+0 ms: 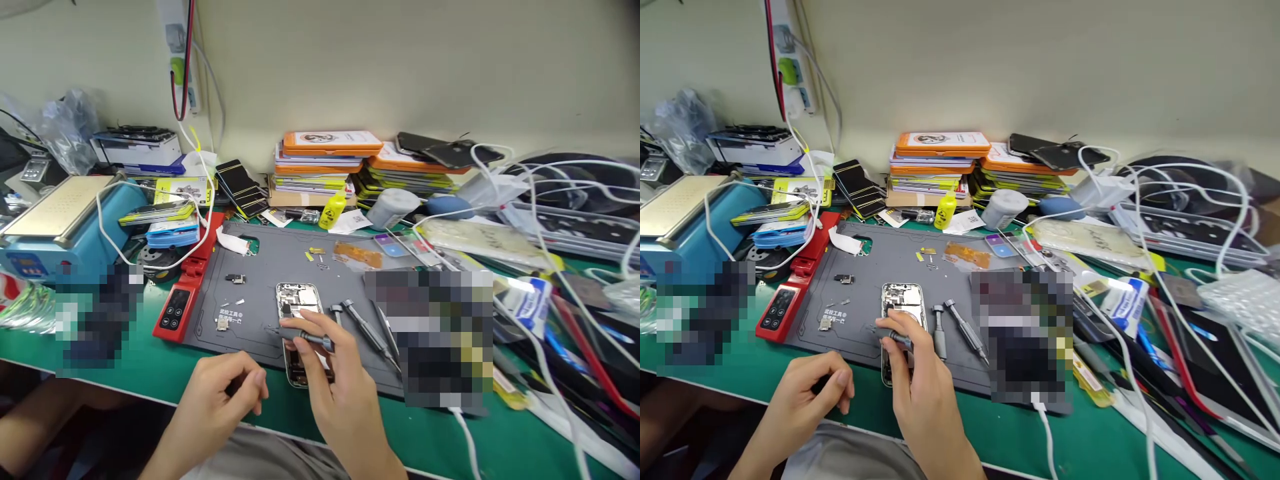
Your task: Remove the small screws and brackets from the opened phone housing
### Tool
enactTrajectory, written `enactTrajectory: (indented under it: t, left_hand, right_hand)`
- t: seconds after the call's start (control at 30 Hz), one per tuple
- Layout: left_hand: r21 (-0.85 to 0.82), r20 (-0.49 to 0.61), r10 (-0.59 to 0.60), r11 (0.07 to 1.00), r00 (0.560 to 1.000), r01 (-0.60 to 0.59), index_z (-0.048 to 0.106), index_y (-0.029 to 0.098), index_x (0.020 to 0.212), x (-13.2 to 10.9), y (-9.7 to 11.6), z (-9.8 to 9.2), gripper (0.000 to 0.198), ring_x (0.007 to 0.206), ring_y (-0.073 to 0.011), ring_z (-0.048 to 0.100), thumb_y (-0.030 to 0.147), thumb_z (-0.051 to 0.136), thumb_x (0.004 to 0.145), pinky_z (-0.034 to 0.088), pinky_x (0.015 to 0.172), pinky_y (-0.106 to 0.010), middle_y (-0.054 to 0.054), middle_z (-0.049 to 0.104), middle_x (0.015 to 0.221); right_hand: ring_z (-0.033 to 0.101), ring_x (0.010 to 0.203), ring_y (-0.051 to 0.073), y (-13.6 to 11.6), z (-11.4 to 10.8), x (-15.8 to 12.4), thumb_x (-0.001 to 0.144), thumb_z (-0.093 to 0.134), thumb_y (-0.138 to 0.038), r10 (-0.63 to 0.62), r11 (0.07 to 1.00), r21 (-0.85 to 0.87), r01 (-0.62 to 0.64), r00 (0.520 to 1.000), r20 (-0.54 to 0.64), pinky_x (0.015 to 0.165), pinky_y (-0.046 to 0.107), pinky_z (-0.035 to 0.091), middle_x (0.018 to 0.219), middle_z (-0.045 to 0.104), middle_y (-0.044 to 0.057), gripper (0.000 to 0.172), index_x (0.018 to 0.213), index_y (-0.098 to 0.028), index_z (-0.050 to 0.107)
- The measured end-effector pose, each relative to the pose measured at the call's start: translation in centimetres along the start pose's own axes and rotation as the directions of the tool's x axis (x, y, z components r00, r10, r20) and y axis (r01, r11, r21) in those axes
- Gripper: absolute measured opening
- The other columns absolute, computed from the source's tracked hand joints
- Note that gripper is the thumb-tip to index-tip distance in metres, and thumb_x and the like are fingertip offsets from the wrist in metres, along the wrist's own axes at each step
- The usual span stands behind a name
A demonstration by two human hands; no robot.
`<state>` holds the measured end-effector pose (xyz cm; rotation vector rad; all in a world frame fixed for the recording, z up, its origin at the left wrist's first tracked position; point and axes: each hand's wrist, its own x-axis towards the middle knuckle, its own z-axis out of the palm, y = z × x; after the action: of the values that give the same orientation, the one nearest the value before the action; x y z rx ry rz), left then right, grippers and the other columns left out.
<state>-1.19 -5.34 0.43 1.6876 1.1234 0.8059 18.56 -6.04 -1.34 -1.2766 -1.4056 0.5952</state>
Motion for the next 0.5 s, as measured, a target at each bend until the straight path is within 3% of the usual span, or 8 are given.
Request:
enactTrajectory:
  t: [0.13,0.2,0.3,0.4,0.5]
  left_hand:
    - [-0.043,-0.054,0.019,0.999,0.998,-0.021,0.079,0.02,0.084,0.2,0.2,0.1,0.03,0.065,-0.0116,0.072,0.029,0.068,0.111,0.053,0.063,-0.016,0.0,0.079,0.071]
    - [-0.072,-0.103,0.027,0.997,0.994,-0.035,0.084,0.021,0.086,0.3,0.1,0.1,0.025,0.067,-0.0117,0.075,0.027,0.074,0.108,0.057,0.064,-0.015,0.0,0.083,0.077]
    - [-0.144,-0.149,0.026,0.988,0.988,-0.048,0.092,0.024,0.099,0.4,-0.2,0.2,0.015,0.069,-0.0133,0.08,0.025,0.079,0.106,0.063,0.068,-0.016,-0.002,0.089,0.089]
    - [-0.182,-0.116,0.038,0.982,0.993,-0.059,0.094,0.027,0.112,0.3,-0.5,0.2,0.017,0.074,-0.0149,0.084,0.023,0.079,0.106,0.065,0.067,-0.015,-0.002,0.09,0.091]
    - [-0.202,-0.031,0.077,0.976,0.997,-0.081,0.094,0.028,0.116,0.0,-0.8,0.0,0.018,0.076,-0.0165,0.085,0.023,0.08,0.108,0.066,0.069,-0.018,-0.003,0.09,0.09]
  right_hand:
    - [0.087,0.105,0.02,0.3,-0.2,-0.2,0.114,0.062,-0.023,-0.055,0.996,0.073,0.056,0.998,-0.02,0.081,0.03,0.073,0.126,0.085,0.006,0.037,0.15,-0.032,0.06]
    - [0.086,0.107,0.02,0.1,-0.5,-0.4,0.114,0.063,-0.022,-0.018,0.983,0.181,0.035,0.995,-0.094,0.081,0.031,0.074,0.122,0.085,0.006,0.04,0.153,-0.034,0.057]
    - [0.085,0.089,0.018,-0.3,-1.1,-0.6,0.116,0.06,-0.025,0.09,0.926,0.377,-0.014,0.979,-0.184,0.072,0.03,0.073,0.109,0.084,0.004,0.038,0.152,-0.034,0.056]
    - [0.08,0.076,0.017,-0.3,-1.4,-0.9,0.117,0.06,-0.032,0.19,0.828,0.546,-0.128,0.98,-0.058,0.064,0.03,0.071,0.102,0.082,0.003,0.038,0.154,-0.035,0.056]
    - [0.079,0.079,0.019,0.0,-1.3,-1.3,0.111,0.07,-0.032,0.215,0.788,0.582,-0.198,0.976,0.042,0.065,0.032,0.071,0.104,0.081,0.003,0.05,0.158,-0.037,0.054]
